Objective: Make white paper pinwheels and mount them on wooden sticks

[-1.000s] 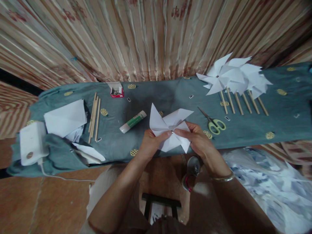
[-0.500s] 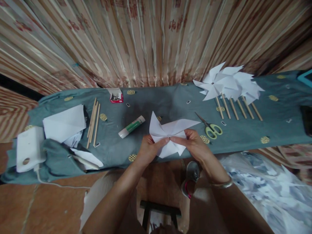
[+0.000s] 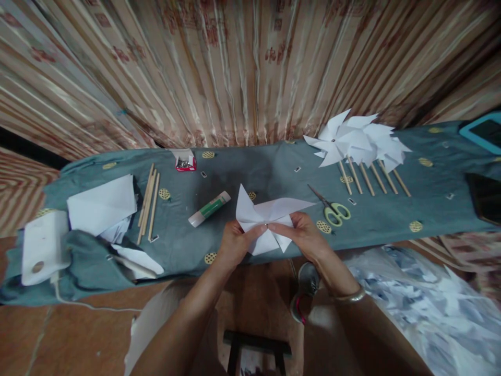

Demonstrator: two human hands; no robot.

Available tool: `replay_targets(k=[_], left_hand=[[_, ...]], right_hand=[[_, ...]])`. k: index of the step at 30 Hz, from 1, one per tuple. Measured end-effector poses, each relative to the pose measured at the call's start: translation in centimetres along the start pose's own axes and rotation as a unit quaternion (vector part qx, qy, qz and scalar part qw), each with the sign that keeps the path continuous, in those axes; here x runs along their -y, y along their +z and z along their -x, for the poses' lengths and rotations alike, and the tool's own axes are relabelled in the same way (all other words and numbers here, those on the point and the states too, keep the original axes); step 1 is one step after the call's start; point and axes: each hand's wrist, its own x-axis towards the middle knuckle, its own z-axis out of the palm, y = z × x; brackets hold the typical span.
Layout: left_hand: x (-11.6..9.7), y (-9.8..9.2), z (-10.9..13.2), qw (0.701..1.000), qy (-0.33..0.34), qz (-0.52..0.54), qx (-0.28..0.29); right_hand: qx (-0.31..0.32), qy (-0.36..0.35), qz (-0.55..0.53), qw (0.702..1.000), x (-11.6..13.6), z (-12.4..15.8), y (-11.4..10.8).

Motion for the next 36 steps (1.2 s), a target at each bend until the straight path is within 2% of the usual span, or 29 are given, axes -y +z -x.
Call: replay_targets(k=[10,25,36], left_hand=[[0.05,0.1,0.08,1.0,0.007,0.009,-0.023],[0.0,0.24,0.04,0.999,0.019,0.009,-0.04],[-0.18,0.32,0.07,0.999,-0.003,0.032,-0.015]], right_hand=[[-0.009,0.008,0.009,1.0,-0.15,-0.03,0.16],[-0.029,-0.015,-0.003,0.999,-0.83,-0.43,0.14],[-0.01,-0.024,-0.001,1.0,-0.63,-0.22,-0.34]])
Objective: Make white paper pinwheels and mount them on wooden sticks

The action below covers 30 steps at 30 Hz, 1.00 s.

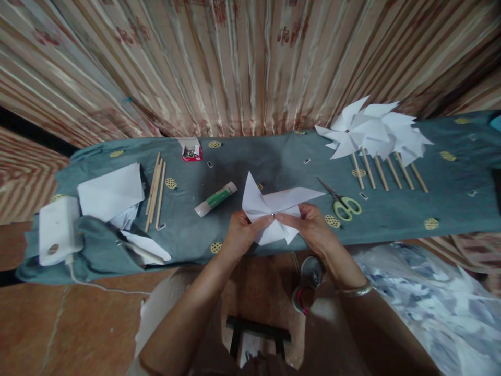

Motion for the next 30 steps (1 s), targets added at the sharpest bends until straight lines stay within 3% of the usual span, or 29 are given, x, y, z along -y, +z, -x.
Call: replay_targets(k=[18,30], left_hand=[[0.05,-0.31,0.13,0.999,-0.025,0.029,0.015],[-0.09,-0.76,0.28,0.999,-0.003,-0.02,0.025]], right_hand=[[0.031,0.022,0.017,0.999,0.41,0.25,0.44],[0.036,0.033,0.032,0.998,0.66,0.28,0.74]])
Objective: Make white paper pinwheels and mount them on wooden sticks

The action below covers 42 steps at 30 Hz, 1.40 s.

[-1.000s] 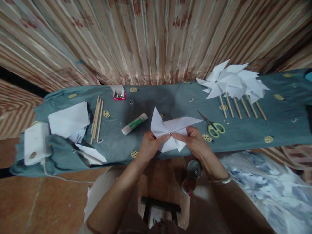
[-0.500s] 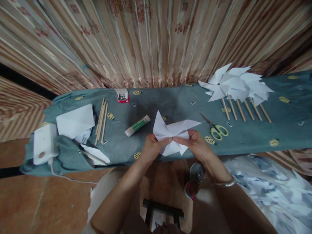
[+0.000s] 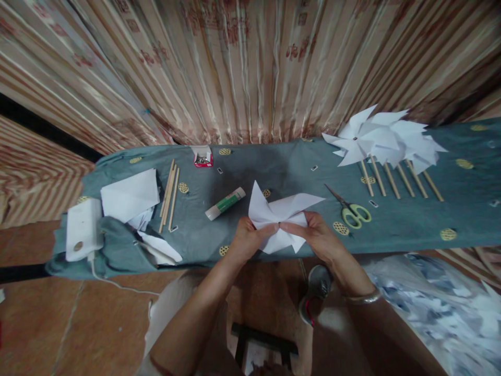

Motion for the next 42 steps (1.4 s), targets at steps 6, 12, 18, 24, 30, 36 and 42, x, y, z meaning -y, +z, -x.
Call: replay_targets(k=[6,12,18,24,30,36,42], left_hand=[[0.1,-0.2,0.2,1.0,0.005,-0.004,0.008],[-0.1,-0.5,0.3,1.0,0.007,-0.021,0.004],[-0.5,-0.6,0.7,1.0,0.001,-0.019,0.002],[-3.5,-4.0,0.1,0.989,0.127,-0.02,-0.079],[-6.2,-12.4,-1.0,0.865,0.261,-0.305,-0.3],[-6.5,-16.8,-1.8,0.811,0.122,-0.454,-0.349],[-6.1,-17.6,-2.5,0.798,0.067,-0.489,-0.345]], right_hand=[[0.003,-0.005,-0.01,1.0,-0.3,-0.2,0.1],[0.003,0.012,-0.009,1.0,-0.2,-0.3,0.3],[-0.001,0.002,-0.041,0.999,-0.1,-0.3,0.6],[-0.024,-0.016,-0.063,0.998,-0.6,-0.3,-0.5],[-0.04,-0.012,-0.068,0.997,-0.7,0.1,-1.3],[-0.028,-0.007,-0.07,0.997,-0.6,0.3,-1.5],[-0.017,-0.018,-0.071,0.997,-0.4,0.5,-1.5]])
